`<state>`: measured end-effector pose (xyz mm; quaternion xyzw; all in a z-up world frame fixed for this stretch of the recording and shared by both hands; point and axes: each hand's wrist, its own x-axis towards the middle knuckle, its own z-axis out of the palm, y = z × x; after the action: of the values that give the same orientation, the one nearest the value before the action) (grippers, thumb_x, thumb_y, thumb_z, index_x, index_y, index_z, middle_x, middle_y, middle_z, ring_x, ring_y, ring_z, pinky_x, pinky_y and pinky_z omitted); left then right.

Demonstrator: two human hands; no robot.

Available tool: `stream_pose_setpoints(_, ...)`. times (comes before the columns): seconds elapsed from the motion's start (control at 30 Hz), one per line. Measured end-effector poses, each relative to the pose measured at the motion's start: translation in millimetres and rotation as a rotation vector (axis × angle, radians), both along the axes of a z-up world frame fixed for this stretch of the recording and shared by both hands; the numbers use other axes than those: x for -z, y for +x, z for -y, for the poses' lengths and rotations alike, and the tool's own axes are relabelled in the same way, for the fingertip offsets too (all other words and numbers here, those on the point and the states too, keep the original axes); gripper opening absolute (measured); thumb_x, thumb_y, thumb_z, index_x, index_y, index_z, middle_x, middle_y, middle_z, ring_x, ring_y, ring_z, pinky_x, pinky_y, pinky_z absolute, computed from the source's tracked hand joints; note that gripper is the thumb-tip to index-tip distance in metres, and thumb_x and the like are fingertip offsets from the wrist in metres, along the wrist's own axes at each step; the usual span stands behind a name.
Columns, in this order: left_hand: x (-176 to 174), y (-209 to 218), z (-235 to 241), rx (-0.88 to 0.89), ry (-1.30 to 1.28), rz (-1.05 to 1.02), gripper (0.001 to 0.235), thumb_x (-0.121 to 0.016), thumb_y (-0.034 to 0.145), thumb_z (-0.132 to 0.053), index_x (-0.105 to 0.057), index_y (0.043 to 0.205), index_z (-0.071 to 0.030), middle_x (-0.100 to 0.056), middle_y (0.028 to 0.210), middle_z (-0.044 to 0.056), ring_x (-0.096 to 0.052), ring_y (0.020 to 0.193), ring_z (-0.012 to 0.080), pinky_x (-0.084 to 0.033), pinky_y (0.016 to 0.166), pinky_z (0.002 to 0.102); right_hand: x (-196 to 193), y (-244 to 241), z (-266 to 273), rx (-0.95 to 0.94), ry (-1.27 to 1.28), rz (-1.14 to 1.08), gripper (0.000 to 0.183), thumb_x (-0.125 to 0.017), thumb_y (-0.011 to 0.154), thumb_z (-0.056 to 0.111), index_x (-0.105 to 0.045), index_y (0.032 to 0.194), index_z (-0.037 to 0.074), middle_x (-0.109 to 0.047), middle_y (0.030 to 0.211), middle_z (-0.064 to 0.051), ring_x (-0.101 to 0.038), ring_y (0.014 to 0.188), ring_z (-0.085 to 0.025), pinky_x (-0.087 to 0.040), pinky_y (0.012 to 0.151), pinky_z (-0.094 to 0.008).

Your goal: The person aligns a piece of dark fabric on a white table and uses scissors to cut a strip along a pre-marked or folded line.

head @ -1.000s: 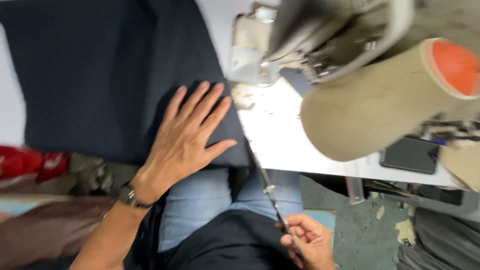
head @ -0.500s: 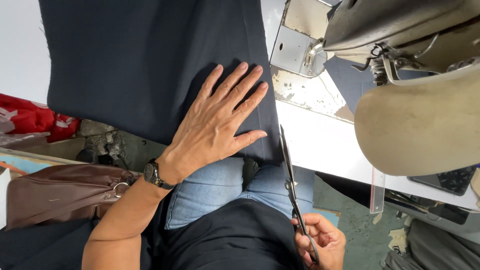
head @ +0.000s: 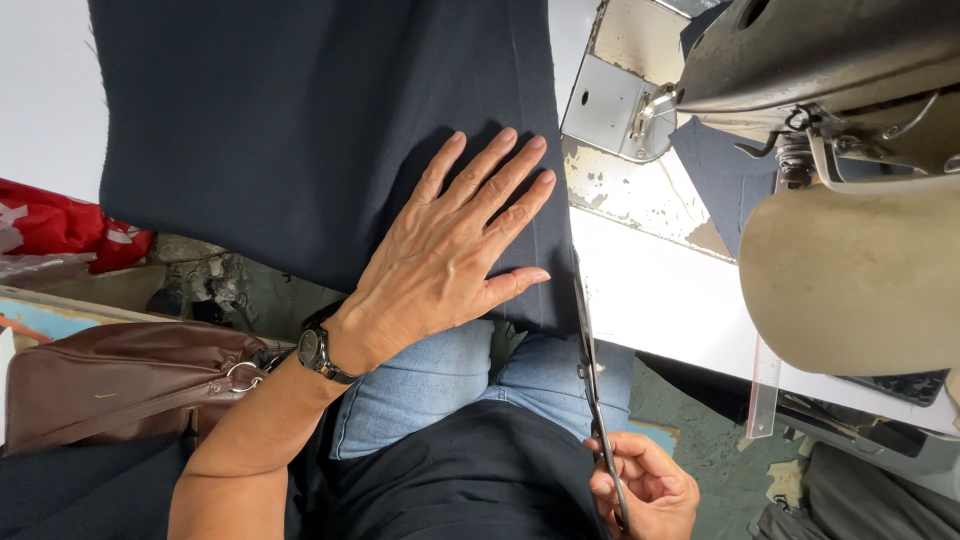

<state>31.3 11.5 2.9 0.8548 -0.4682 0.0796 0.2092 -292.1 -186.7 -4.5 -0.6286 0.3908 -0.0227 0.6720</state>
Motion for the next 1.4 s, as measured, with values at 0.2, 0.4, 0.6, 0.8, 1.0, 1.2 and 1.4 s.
stream_pose_setpoints(0.2,0.8,0.9,0.2,-0.001,0.002,0.009,0.088,-0.082,0.104,-0.061,-0.049,0.164,-0.005,-0.040,0.172,0.018,-0.039,0.161,0.0365,-0.031,0.133,0.059,-9.4,6.4,-4.8,-0.028,-0.014,0.032,0.026,-0.079,0.080,-0.005,-0.078,0.104,-0.014,-0.056,0.049,-0.010,-0.038,0.032,-0.009,-0.025,0.029,-0.020)
stream_pose_setpoints(0.4,-0.3,0.8,-0.4,0.000,0.009,0.010,0.087,-0.081,0.105,-0.060,-0.049,0.164,-0.005,-0.040,0.172,0.018,-0.039,0.161,0.0364,-0.031,0.133,0.058,-6.8,1.0,-5.1,-0.009,-0.053,0.016,0.030,-0.082,0.078,-0.003,-0.078,0.105,-0.015,-0.062,0.052,-0.013,-0.041,0.033,-0.011,-0.030,0.030,-0.021)
stream_pose_setpoints(0.6,-0.1,0.8,0.4,-0.005,0.016,0.009,0.088,-0.080,0.105,-0.061,-0.048,0.164,-0.006,-0.040,0.173,0.018,-0.038,0.161,0.0359,-0.030,0.134,0.058,1.5,-4.6,-2.3,0.007,0.050,0.092,0.033,-0.082,0.079,-0.004,-0.076,0.108,-0.019,-0.057,0.051,-0.013,-0.037,0.034,-0.011,-0.024,0.031,-0.022)
stream_pose_setpoints(0.8,-0.8,0.9,0.6,-0.001,0.005,0.009,0.087,-0.082,0.103,-0.059,-0.050,0.163,-0.005,-0.042,0.172,0.018,-0.039,0.160,0.0359,-0.030,0.133,0.059,1.9,-8.9,-3.1,0.034,0.064,0.041,0.033,-0.084,0.079,-0.005,-0.076,0.107,-0.019,-0.057,0.051,-0.011,-0.039,0.032,-0.009,-0.023,0.030,-0.021)
stream_pose_setpoints(1.0,-2.6,0.4,0.3,-0.006,0.008,0.008,0.087,-0.081,0.104,-0.061,-0.050,0.163,-0.005,-0.041,0.172,0.018,-0.038,0.161,0.0356,-0.030,0.134,0.058,10.3,-11.6,3.6,0.017,0.156,0.112,0.030,-0.079,0.082,-0.005,-0.074,0.108,-0.020,-0.055,0.052,-0.015,-0.039,0.035,-0.011,-0.025,0.030,-0.021)
stream_pose_setpoints(1.2,-0.1,0.4,0.0,-0.009,0.017,0.007,0.087,-0.078,0.106,-0.062,-0.048,0.165,-0.006,-0.040,0.173,0.017,-0.038,0.161,0.0358,-0.030,0.134,0.058,6.9,5.2,-2.7,0.006,0.058,0.066,0.031,-0.080,0.078,-0.005,-0.076,0.106,-0.017,-0.056,0.050,-0.015,-0.040,0.033,-0.011,-0.023,0.028,-0.021)
stream_pose_setpoints(1.4,-1.7,0.9,0.1,-0.010,0.013,0.008,0.088,-0.079,0.103,-0.061,-0.047,0.164,-0.006,-0.041,0.172,0.018,-0.039,0.161,0.0360,-0.030,0.133,0.058,12.7,2.4,-2.4,0.030,0.068,0.114,0.037,-0.084,0.078,-0.004,-0.075,0.110,-0.021,-0.058,0.052,-0.015,-0.038,0.032,-0.011,-0.026,0.029,-0.021)
